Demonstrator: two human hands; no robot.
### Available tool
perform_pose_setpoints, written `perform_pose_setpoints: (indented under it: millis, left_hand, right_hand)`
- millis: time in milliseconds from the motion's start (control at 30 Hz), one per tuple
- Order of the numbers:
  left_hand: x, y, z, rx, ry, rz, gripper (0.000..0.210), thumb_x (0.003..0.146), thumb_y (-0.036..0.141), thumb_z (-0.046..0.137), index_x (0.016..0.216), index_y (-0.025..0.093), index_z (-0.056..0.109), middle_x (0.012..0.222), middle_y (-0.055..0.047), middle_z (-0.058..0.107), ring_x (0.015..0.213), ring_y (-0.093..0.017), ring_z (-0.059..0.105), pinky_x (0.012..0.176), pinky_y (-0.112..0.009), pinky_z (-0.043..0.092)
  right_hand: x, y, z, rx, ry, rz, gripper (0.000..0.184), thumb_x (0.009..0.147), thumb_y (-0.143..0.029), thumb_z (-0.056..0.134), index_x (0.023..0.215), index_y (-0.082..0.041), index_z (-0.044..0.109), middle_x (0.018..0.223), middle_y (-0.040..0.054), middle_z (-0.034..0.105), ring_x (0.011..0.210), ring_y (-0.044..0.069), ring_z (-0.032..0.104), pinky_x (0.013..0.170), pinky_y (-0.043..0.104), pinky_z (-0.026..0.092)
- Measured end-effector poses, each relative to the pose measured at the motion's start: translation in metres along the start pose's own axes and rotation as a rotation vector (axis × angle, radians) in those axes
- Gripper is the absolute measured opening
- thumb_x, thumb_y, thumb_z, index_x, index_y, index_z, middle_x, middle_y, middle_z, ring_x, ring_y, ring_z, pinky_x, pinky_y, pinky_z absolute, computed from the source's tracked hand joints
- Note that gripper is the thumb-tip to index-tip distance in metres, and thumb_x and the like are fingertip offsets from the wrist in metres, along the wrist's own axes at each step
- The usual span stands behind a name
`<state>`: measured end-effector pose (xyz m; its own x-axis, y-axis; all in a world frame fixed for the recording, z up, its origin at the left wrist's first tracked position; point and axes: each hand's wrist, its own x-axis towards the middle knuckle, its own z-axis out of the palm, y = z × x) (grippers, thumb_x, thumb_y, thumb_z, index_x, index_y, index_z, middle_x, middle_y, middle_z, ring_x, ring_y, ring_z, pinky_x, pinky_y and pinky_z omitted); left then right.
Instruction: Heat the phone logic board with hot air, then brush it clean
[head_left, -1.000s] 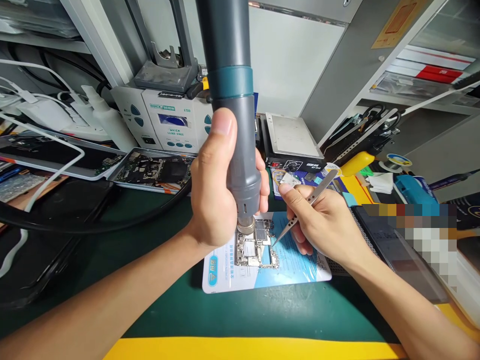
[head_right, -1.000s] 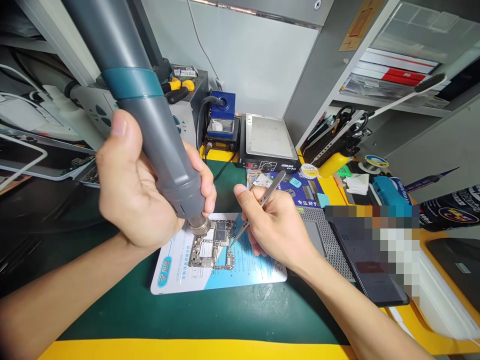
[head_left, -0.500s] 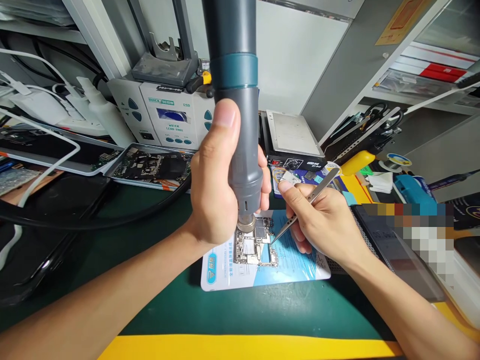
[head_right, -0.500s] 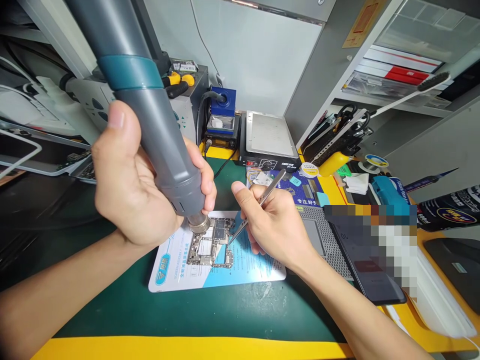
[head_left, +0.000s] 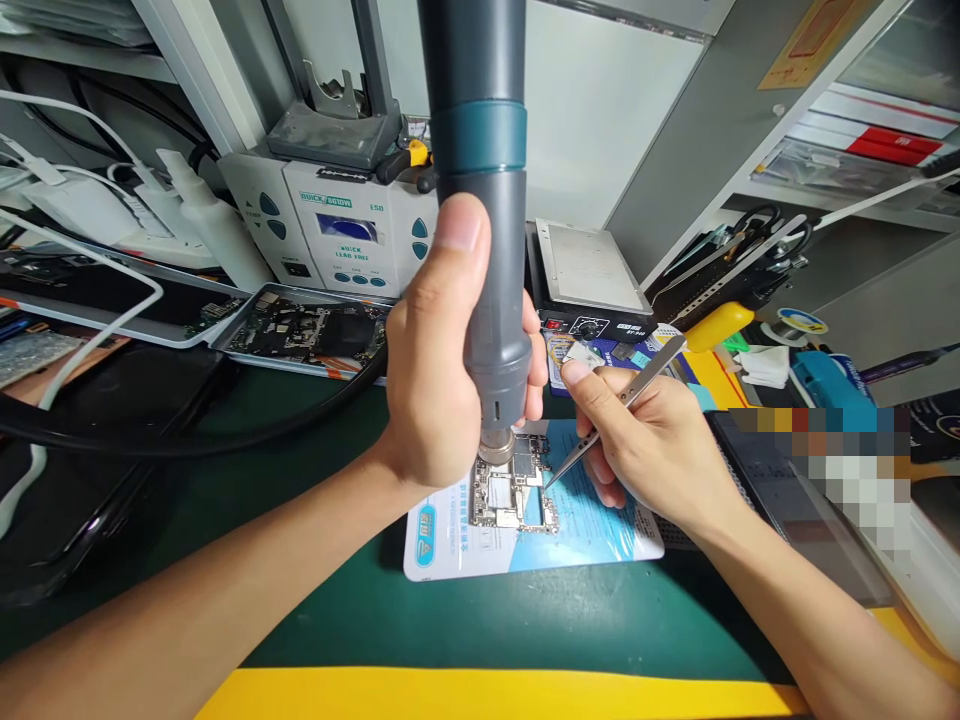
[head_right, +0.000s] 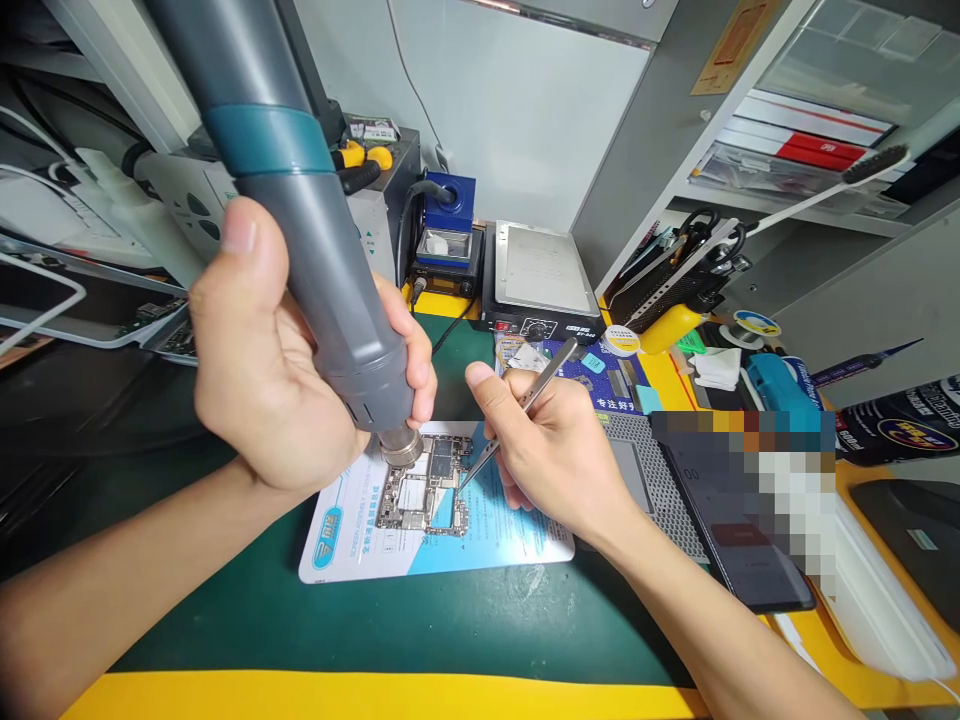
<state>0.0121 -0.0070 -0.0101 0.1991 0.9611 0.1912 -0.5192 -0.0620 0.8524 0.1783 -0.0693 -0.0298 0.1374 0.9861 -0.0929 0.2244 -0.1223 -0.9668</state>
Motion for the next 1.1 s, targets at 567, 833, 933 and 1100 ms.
perform_pose_setpoints:
  millis: [567, 833, 933, 1100]
  left_hand:
    - [-0.0002, 0.0006, -0.0015, 0.003, -0.005, -0.02, 0.077, 0.11, 0.085, 0.06, 0.069, 0.021, 0.073, 0.055, -0.005, 0.066, 0.041, -0.02, 0.063, 0.039, -0.031, 0.049]
    - [-0.0004, 0.0024, -0.0004, 0.016, 0.011, -0.037, 0.077, 0.111, 0.083, 0.057, 0.066, 0.022, 0.069, 0.054, -0.006, 0.065, 0.039, -0.021, 0.062, 0.038, -0.032, 0.048]
    - [-0.0017, 0.0018, -0.002, 0.026, -0.009, -0.006, 0.078, 0.111, 0.085, 0.054, 0.067, 0.022, 0.067, 0.055, -0.005, 0.065, 0.04, -0.021, 0.062, 0.038, -0.032, 0.047]
    - [-0.0023, -0.0003, -0.0021, 0.031, -0.016, 0.023, 0.08, 0.113, 0.087, 0.048, 0.07, 0.023, 0.067, 0.055, -0.004, 0.064, 0.04, -0.021, 0.062, 0.037, -0.033, 0.045]
  right_hand:
    - [0.0005, -0.0006, 0.0007, -0.008, -0.002, -0.023, 0.083, 0.091, -0.096, 0.088, 0.061, -0.027, 0.052, 0.036, -0.0039, 0.054, 0.026, 0.01, 0.05, 0.03, 0.02, 0.03]
    - [-0.0018, -0.0004, -0.0002, -0.016, 0.006, -0.005, 0.085, 0.088, -0.098, 0.088, 0.06, -0.027, 0.051, 0.036, -0.0036, 0.054, 0.026, 0.01, 0.051, 0.03, 0.02, 0.03]
    - [-0.0009, 0.0004, -0.0009, -0.012, 0.018, 0.0, 0.085, 0.088, -0.098, 0.088, 0.06, -0.027, 0.052, 0.036, -0.0038, 0.054, 0.026, 0.011, 0.05, 0.029, 0.021, 0.03]
    - [0.0002, 0.0007, -0.0014, -0.054, 0.041, -0.014, 0.083, 0.09, -0.099, 0.086, 0.061, -0.029, 0.052, 0.036, -0.0041, 0.053, 0.025, 0.013, 0.05, 0.028, 0.024, 0.03]
